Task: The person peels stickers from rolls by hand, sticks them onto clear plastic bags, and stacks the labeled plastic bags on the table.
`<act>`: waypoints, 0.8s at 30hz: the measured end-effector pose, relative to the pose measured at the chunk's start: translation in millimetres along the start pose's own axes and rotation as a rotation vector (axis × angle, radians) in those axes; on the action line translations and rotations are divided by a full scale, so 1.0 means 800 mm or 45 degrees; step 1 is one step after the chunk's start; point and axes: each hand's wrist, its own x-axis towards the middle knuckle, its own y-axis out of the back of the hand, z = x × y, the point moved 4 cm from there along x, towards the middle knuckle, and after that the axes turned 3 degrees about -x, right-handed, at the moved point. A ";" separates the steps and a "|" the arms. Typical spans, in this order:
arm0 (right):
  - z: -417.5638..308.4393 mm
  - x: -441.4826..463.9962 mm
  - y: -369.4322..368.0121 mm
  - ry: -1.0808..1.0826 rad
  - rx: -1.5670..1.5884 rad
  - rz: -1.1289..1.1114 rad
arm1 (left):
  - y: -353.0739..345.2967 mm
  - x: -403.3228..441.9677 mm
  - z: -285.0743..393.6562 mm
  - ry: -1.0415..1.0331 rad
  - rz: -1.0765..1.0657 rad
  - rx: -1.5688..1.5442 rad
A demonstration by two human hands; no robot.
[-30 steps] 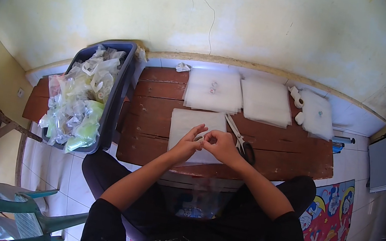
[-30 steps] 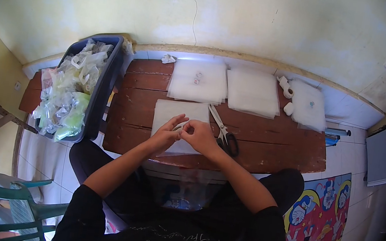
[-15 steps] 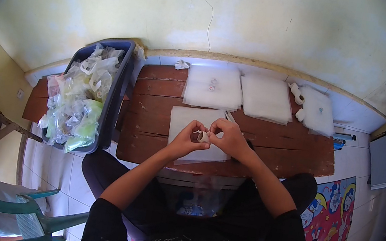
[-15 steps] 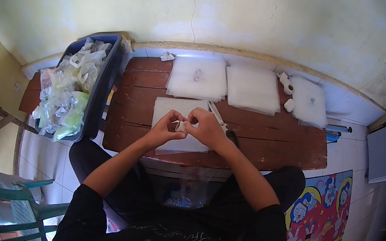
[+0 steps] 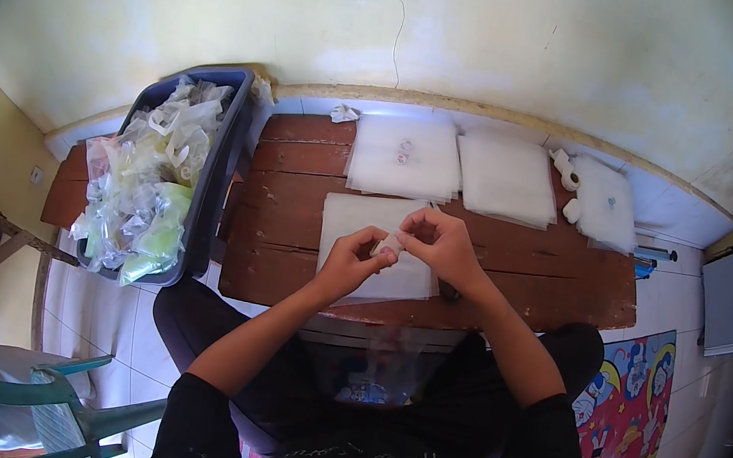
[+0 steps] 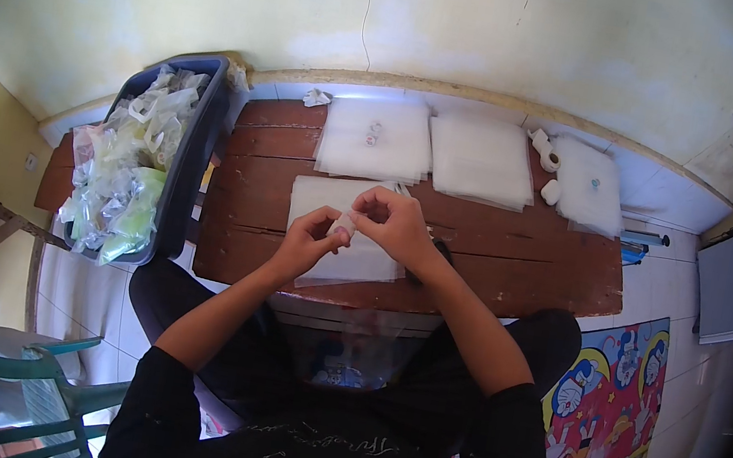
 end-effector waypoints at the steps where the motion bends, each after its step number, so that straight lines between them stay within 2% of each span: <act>1: 0.001 0.000 -0.001 0.017 0.118 -0.006 | 0.003 0.000 0.000 -0.027 0.029 0.056; 6: 0.005 0.001 0.000 -0.033 0.121 -0.005 | 0.004 -0.001 0.007 -0.036 0.080 0.123; 8: 0.005 0.002 0.000 -0.022 0.049 0.006 | 0.000 -0.003 0.012 0.084 0.050 -0.101; 11: 0.004 0.002 0.000 -0.011 0.060 0.026 | -0.002 -0.003 0.015 0.047 0.018 -0.218; 16: -0.006 0.001 0.002 0.142 -0.108 0.130 | 0.002 -0.002 0.016 0.040 0.102 -0.189; 20: -0.011 -0.002 -0.002 0.237 -0.088 0.142 | 0.005 -0.003 0.014 0.051 0.202 -0.186; 22: -0.024 -0.004 -0.005 0.471 -0.399 0.189 | 0.007 -0.004 0.012 0.051 0.241 -0.169; 24: -0.029 -0.007 -0.010 0.523 -0.482 0.225 | 0.009 -0.004 0.011 0.049 0.280 -0.150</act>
